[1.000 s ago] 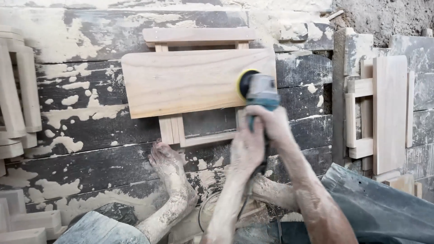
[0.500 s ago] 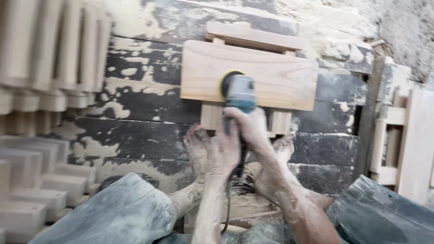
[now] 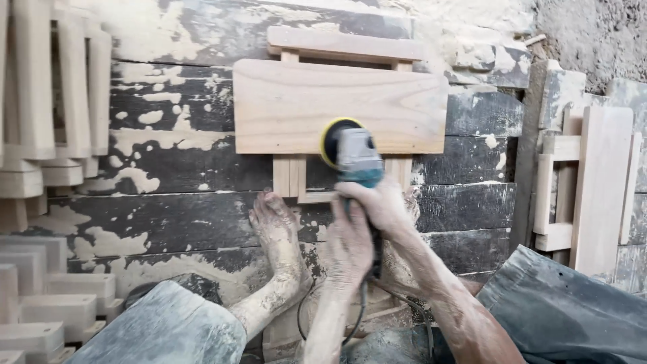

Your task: A person uses a handheld power sander to smooth the surfaces and edges of a wooden component while sitting on the floor of a workshop.

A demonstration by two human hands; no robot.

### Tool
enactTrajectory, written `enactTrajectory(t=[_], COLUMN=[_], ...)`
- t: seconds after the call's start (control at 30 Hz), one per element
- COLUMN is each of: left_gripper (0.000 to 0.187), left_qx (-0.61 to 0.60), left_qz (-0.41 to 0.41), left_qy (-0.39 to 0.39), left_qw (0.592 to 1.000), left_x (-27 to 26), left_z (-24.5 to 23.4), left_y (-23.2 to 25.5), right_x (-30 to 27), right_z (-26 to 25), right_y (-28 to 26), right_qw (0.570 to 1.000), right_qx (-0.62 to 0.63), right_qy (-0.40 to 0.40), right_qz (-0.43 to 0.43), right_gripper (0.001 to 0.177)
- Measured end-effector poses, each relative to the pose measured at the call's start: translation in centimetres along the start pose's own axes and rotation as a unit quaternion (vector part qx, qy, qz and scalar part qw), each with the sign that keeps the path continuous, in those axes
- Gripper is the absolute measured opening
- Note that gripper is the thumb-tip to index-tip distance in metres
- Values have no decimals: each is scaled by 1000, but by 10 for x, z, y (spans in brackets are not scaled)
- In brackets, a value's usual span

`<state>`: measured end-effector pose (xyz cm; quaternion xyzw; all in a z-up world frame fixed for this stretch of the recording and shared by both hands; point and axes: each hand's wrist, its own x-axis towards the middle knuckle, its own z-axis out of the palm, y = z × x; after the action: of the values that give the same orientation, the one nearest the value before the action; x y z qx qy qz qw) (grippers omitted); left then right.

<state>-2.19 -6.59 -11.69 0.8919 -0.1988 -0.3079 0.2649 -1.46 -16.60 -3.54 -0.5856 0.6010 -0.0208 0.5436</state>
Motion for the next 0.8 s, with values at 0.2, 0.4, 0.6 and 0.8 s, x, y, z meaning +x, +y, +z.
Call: enactTrajectory(t=[0.2, 0.4, 0.6, 0.8], left_gripper=[59, 71, 71, 70], left_qx=[-143, -116, -168, -230], left_qz=[-21, 26, 13, -107], left_qy=[-202, -302, -253, -108], left_qw=[969, 946, 953, 961], left_x=[-6, 23, 60, 74], left_z=[0, 36, -24, -153], left_y=[104, 150, 142, 74], right_x=[39, 76, 98, 59], right_z=[-81, -134, -94, 59], right_y=[58, 61, 22, -61], right_qw=[989, 959, 963, 989], right_qx=[94, 189, 190, 134], right_qy=[111, 209, 190, 61], right_qz=[16, 20, -10, -19], right_gripper=[28, 29, 25, 30])
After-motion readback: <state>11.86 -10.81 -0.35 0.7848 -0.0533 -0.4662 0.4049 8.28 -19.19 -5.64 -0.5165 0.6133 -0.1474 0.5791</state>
